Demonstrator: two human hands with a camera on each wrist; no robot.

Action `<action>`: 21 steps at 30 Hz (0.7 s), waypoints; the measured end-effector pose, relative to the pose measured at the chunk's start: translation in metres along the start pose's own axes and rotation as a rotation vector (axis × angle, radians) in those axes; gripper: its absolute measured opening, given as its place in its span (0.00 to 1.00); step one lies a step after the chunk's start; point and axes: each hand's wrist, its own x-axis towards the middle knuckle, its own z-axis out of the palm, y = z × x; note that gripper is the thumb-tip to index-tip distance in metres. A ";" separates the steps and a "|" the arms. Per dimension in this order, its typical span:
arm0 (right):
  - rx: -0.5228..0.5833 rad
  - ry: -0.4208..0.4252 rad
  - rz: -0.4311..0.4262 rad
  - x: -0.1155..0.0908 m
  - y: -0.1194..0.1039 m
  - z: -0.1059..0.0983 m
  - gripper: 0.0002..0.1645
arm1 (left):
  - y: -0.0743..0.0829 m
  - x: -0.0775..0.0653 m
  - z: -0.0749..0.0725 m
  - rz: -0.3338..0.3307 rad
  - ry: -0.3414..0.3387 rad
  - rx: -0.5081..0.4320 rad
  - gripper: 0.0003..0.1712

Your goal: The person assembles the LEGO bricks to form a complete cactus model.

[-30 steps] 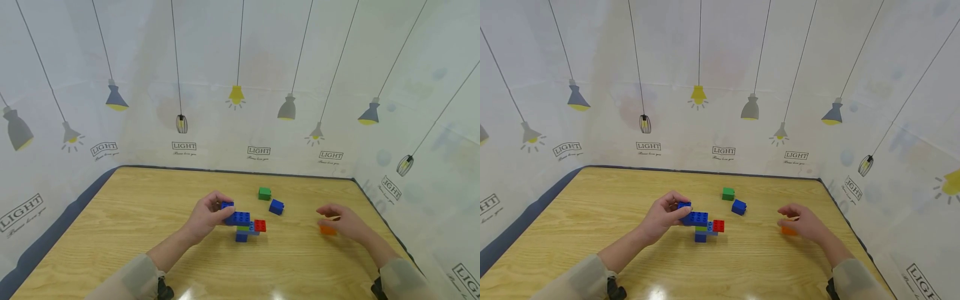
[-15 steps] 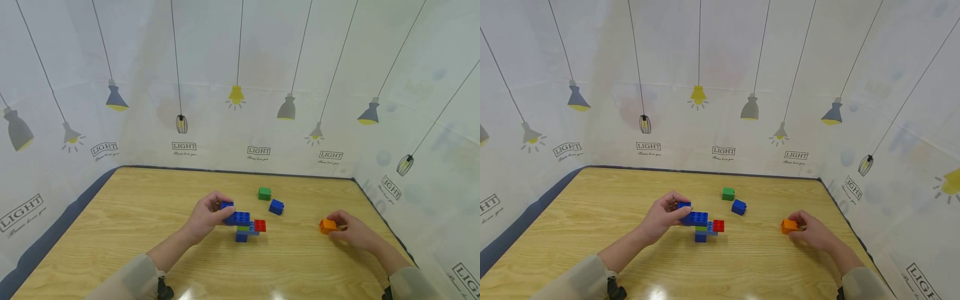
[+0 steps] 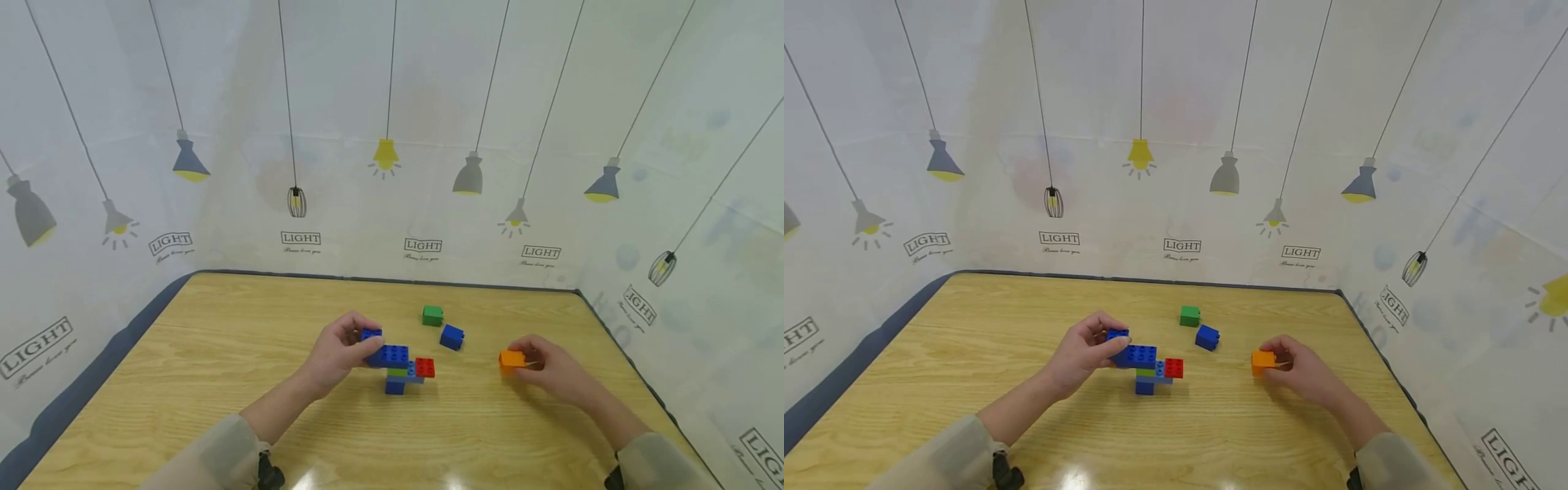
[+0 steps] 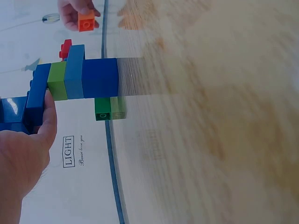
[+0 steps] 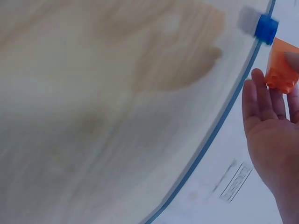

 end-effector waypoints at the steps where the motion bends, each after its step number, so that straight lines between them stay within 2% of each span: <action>1: 0.016 -0.006 -0.009 0.002 -0.004 0.003 0.23 | 0.000 0.000 0.000 -0.001 0.000 0.002 0.16; 8: 0.104 -0.052 -0.050 0.015 -0.039 0.026 0.25 | 0.001 0.000 0.001 0.002 -0.002 0.003 0.16; 15: 0.101 -0.047 -0.132 0.023 -0.066 0.046 0.27 | 0.002 0.000 0.001 0.002 -0.004 0.002 0.19; 21: 0.240 -0.103 -0.138 0.031 -0.078 0.059 0.27 | 0.002 -0.001 0.001 0.004 0.005 0.002 0.17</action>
